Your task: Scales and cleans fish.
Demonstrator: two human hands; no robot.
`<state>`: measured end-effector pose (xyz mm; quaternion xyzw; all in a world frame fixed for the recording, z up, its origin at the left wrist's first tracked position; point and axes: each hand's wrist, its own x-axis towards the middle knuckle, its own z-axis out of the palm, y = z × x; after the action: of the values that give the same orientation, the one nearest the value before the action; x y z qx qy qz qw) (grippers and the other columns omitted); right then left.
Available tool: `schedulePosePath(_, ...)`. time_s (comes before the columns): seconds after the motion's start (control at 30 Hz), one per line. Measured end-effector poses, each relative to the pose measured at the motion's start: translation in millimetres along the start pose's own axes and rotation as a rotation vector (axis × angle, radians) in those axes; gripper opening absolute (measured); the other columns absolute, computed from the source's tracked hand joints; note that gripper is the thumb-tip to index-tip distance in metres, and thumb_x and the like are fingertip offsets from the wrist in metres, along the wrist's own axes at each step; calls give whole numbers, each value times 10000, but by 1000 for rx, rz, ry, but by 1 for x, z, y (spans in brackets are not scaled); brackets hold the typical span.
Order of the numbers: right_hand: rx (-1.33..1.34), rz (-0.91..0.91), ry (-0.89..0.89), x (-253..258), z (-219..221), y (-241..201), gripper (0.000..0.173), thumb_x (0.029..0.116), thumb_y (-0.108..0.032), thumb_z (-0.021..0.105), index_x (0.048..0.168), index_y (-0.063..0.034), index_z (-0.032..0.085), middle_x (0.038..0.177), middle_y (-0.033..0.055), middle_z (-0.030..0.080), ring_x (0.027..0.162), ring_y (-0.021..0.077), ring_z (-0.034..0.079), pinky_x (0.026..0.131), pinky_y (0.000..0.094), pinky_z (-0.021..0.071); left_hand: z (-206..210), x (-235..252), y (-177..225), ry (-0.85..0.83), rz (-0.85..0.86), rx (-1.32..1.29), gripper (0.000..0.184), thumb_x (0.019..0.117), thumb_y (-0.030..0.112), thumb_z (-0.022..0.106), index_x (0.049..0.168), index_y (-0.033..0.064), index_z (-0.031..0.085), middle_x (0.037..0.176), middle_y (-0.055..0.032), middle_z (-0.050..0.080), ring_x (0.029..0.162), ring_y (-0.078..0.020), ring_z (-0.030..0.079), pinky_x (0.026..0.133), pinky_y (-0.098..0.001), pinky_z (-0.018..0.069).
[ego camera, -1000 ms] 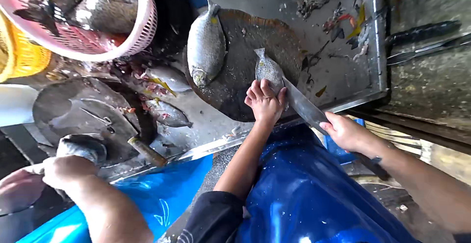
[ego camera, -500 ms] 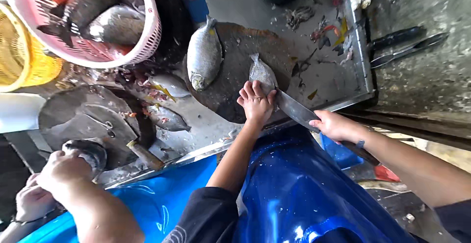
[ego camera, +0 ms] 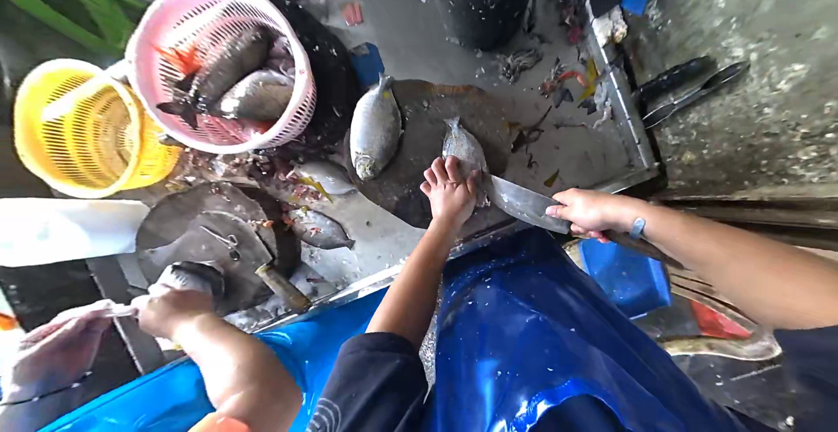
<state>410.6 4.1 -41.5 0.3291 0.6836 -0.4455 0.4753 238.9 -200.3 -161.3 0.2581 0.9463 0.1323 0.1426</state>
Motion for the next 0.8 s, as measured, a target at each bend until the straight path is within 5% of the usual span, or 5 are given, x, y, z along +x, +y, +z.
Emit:
schedulePosePath(0.3, -275, 55, -70, -11, -46, -55, 430, 1104, -462, 391, 1193, -73, 551, 666, 95, 502, 447, 189, 486, 417, 347, 465, -1, 1, -1, 2, 47, -13, 595, 1004, 567, 471, 1421, 145, 510, 1505, -212, 429, 1335, -435, 441, 976, -618, 387)
schedulePosePath(0.43, -103, -49, 144, 23, 26, 1, 441, 1093, -457, 454, 1271, -73, 578, 682, 164, 569, 461, 262, 551, 456, 436, 517, 4, 2, -9, 16, 65, -51, 603, 1019, 589, 433, 1433, 159, 522, 1510, -201, 439, 1339, -425, 439, 981, -622, 381)
schedulePosePath(0.57, -123, -3, 113, -1, 14, 8, 432, 1100, -489, 385, 1275, -125, 540, 674, 127, 538, 444, 216, 509, 449, 383, 494, -3, 0, -2, -1, 42, -26, 622, 1018, 599, 437, 1451, 156, 494, 1516, -196, 442, 1350, -427, 442, 987, -623, 397)
schedulePosePath(0.7, -298, -96, 550, -12, -14, 23, 372, 1088, -361, 501, 1324, -87, 590, 891, 266, 683, 789, 462, 688, 686, 662, 545, -22, 5, 28, -54, -107, 77, 774, 869, 617, 614, 1434, 98, 514, 1472, -195, 486, 1371, -405, 440, 1031, -618, 389)
schedulePosePath(0.8, -338, -139, 856, 37, -15, 43, 582, 980, -137, 580, 1540, -137, 420, 1135, 338, 650, 991, 540, 671, 757, 703, 540, -41, 11, 53, -195, -188, 117, 839, 848, 517, 674, 1486, 22, 445, 1535, -264, 410, 1394, -475, 403, 967, -698, 421)
